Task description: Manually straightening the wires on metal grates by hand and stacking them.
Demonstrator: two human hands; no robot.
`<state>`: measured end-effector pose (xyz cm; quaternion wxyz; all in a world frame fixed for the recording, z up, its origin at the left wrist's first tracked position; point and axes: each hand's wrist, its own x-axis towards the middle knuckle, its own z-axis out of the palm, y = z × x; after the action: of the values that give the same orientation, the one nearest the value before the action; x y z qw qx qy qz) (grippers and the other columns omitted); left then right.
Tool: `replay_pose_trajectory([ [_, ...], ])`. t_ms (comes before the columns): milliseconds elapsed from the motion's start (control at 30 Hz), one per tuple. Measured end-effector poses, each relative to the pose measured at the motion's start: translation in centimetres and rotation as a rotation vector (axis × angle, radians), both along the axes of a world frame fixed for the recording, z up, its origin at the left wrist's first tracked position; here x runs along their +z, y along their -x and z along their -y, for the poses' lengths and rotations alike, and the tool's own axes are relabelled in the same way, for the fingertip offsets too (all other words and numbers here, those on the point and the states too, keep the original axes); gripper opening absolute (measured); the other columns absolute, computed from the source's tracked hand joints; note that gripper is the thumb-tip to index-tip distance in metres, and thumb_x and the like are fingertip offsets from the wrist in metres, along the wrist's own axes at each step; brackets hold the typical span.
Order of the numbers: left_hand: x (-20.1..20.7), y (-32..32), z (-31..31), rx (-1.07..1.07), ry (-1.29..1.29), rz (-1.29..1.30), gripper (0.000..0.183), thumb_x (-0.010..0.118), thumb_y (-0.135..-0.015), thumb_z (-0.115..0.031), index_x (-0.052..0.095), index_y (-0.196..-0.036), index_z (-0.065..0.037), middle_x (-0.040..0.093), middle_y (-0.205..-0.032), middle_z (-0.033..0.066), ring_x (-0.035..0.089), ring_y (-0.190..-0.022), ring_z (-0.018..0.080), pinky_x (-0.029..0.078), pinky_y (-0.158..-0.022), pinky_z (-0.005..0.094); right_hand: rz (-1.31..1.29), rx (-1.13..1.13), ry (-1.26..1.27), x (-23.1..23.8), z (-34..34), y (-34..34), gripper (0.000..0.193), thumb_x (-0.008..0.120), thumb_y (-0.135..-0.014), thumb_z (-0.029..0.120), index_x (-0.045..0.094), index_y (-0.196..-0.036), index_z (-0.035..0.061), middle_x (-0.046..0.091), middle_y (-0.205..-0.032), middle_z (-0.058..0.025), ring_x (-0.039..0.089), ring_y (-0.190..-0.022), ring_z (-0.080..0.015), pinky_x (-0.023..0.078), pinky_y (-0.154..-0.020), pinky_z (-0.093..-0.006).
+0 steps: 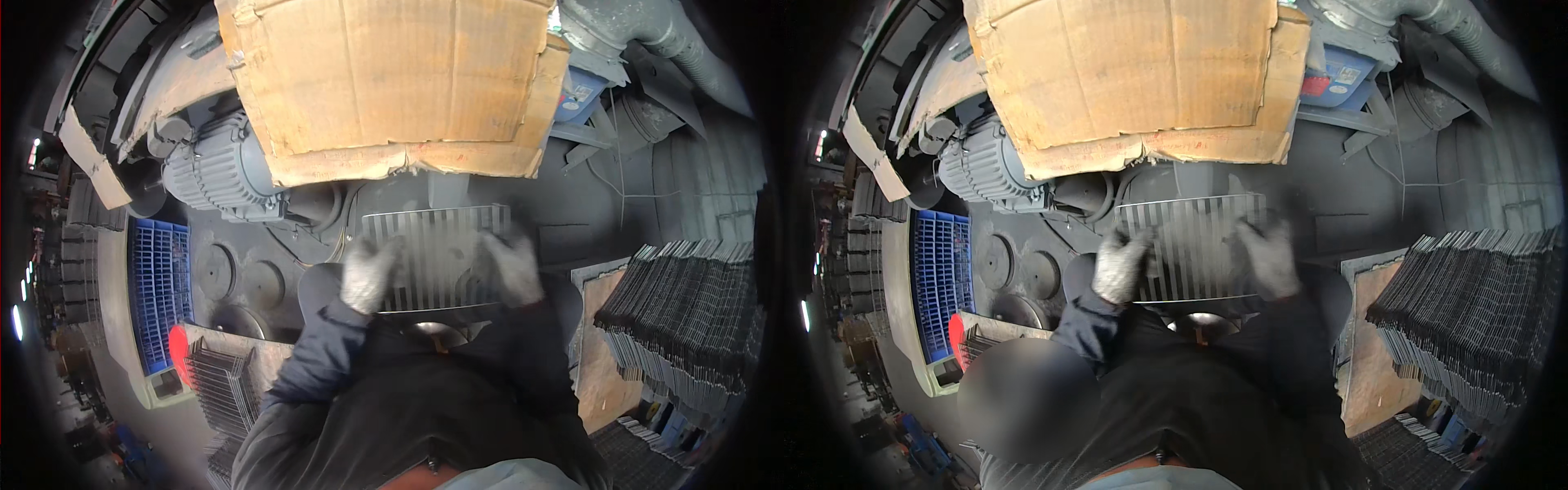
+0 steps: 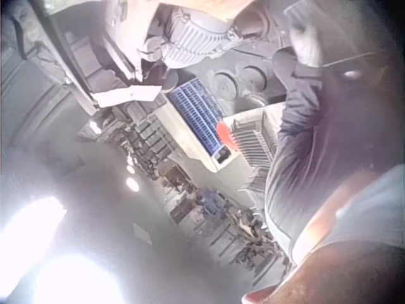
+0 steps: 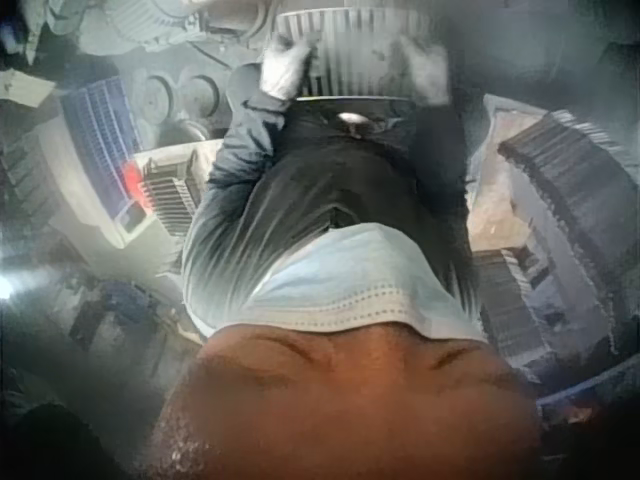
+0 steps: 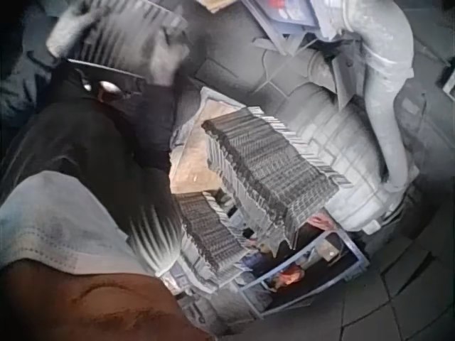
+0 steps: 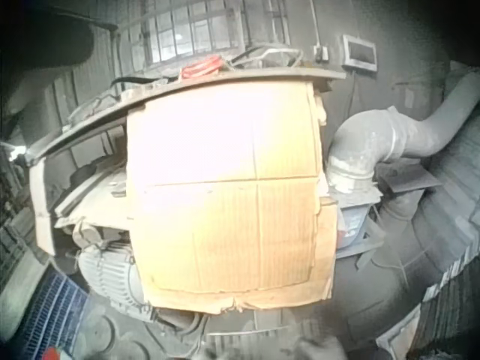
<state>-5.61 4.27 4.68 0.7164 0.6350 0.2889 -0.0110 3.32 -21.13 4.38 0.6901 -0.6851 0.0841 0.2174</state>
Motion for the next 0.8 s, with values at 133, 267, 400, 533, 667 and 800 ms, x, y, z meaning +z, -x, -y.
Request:
replay_pose_trajectory([
  [133, 0.2, 1.2, -3.3, 0.130, 0.079, -0.128, 0.035, 0.076, -0.100, -0.017, 0.061, -0.123, 0.005, 0.073, -0.094, 0.0119, 0.070, -0.074, 0.0164, 0.059, -0.060, 0.0303, 0.217, 0.165, 0.223, -1.3, -3.1, 0.8, 0.019, 0.070, -0.104, 0.016, 0.071, -0.116, 0.0009, 0.071, -0.091, -0.0005, 0.067, -0.082, -0.0136, 0.053, -0.070, -0.0331],
  [267, -1.4, -2.3, 1.2, -0.135, 0.115, -0.058, 0.037, 0.074, -0.101, -0.017, 0.060, -0.126, 0.007, 0.074, -0.097, 0.0107, 0.069, -0.074, 0.0156, 0.059, -0.061, 0.0305, 0.038, -0.106, -0.020, 0.6, 2.3, 1.1, 0.021, 0.068, -0.104, 0.014, 0.069, -0.120, 0.0006, 0.071, -0.092, -0.0022, 0.067, -0.085, -0.0137, 0.053, -0.073, -0.0315],
  [400, -1.9, -3.0, 4.6, -0.145, 0.102, 0.138, 0.028, 0.078, -0.101, -0.023, 0.065, -0.107, 0.002, 0.066, -0.075, 0.0054, 0.063, -0.058, 0.0136, 0.052, -0.053, 0.0286, 0.196, -0.248, 0.017, 1.9, 4.6, 1.1, 0.021, 0.066, -0.105, 0.014, 0.068, -0.122, 0.0021, 0.071, -0.095, -0.0026, 0.065, -0.085, -0.0101, 0.052, -0.071, -0.0282],
  [533, -0.3, -0.1, -1.4, 0.056, 0.112, -0.101, 0.030, 0.076, -0.101, -0.022, 0.065, -0.113, 0.003, 0.070, -0.081, 0.0072, 0.064, -0.060, 0.0134, 0.053, -0.054, 0.0269, -0.042, 0.125, 0.148, -1.5, -0.8, -0.3, 0.029, 0.071, -0.103, 0.017, 0.071, -0.125, -0.0010, 0.074, -0.114, -0.0066, 0.067, -0.100, -0.0168, 0.055, -0.092, -0.0333],
  [667, 0.5, 0.4, -4.7, 0.041, 0.241, -0.133, 0.031, 0.072, -0.102, -0.018, 0.062, -0.119, 0.005, 0.071, -0.087, 0.0085, 0.067, -0.063, 0.0122, 0.055, -0.053, 0.0268, 0.037, 0.234, 0.046, -3.5, -2.4, -0.6, 0.039, 0.071, -0.101, 0.017, 0.067, -0.134, -0.0034, 0.073, -0.123, -0.0091, 0.066, -0.109, -0.0197, 0.053, -0.100, -0.0360],
  [800, -0.2, -3.2, -0.5, -0.210, 0.542, -0.122, 0.026, 0.070, -0.101, -0.015, 0.065, -0.121, 0.000, 0.071, -0.101, 0.0117, 0.074, -0.082, 0.0212, 0.066, -0.070, 0.0354, -0.083, 0.070, -0.157, 1.4, 5.4, -1.4, 0.063, 0.064, -0.095, 0.007, 0.051, -0.156, -0.0052, 0.063, -0.147, -0.0155, 0.062, -0.131, -0.0251, 0.049, -0.112, -0.0368],
])
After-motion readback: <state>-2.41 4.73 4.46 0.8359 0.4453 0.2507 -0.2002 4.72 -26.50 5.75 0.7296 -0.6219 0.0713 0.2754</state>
